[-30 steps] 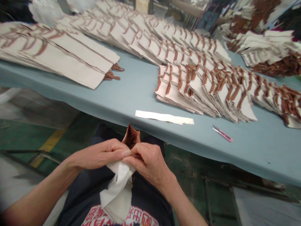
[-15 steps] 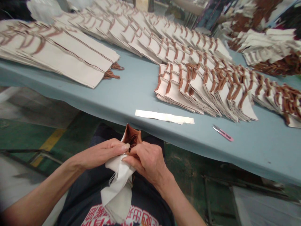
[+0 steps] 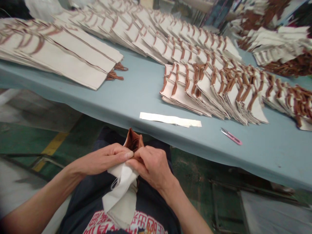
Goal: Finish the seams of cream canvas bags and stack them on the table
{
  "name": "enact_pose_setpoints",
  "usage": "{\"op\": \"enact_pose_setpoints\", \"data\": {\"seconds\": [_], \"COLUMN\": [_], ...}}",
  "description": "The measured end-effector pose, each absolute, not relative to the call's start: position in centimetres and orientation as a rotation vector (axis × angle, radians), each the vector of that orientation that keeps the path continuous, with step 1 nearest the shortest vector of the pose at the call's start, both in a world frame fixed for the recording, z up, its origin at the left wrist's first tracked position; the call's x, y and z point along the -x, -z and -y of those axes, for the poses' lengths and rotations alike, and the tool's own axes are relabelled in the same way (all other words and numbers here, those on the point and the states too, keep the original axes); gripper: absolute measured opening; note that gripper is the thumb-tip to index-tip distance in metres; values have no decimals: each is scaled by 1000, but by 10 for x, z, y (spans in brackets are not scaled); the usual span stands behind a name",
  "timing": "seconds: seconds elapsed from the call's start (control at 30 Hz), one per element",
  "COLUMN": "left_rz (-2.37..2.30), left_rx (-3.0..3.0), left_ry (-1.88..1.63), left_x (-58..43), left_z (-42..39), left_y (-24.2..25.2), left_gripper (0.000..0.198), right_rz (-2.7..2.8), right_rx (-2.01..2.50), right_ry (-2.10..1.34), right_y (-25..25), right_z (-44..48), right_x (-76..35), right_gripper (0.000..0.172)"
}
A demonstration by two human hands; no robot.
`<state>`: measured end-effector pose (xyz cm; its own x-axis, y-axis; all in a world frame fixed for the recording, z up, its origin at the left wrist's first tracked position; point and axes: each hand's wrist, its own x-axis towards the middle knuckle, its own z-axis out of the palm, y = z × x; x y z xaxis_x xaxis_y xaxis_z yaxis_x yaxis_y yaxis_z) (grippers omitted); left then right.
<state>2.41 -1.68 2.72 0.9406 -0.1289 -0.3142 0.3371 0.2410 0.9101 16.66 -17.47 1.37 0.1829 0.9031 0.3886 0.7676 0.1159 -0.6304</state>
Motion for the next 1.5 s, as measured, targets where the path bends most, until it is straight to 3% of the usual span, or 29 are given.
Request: {"op": "enact_pose_setpoints", "data": {"seconds": [0.9, 1.5], "left_rz": [-391, -126], "left_rx": [-1196, -1298], "left_ry": [269, 204], "left_x": [-22, -15], "left_z": [29, 24], "left_y": [-5, -24], "left_gripper": [61, 59], "right_rz": [1535, 1427], "right_rx": [1753, 1592], "right_ry": [-407, -606], "right_y": [-9, -19], "right_z": [176, 178], "right_x": [-167, -165], "right_gripper": [43, 43]}}
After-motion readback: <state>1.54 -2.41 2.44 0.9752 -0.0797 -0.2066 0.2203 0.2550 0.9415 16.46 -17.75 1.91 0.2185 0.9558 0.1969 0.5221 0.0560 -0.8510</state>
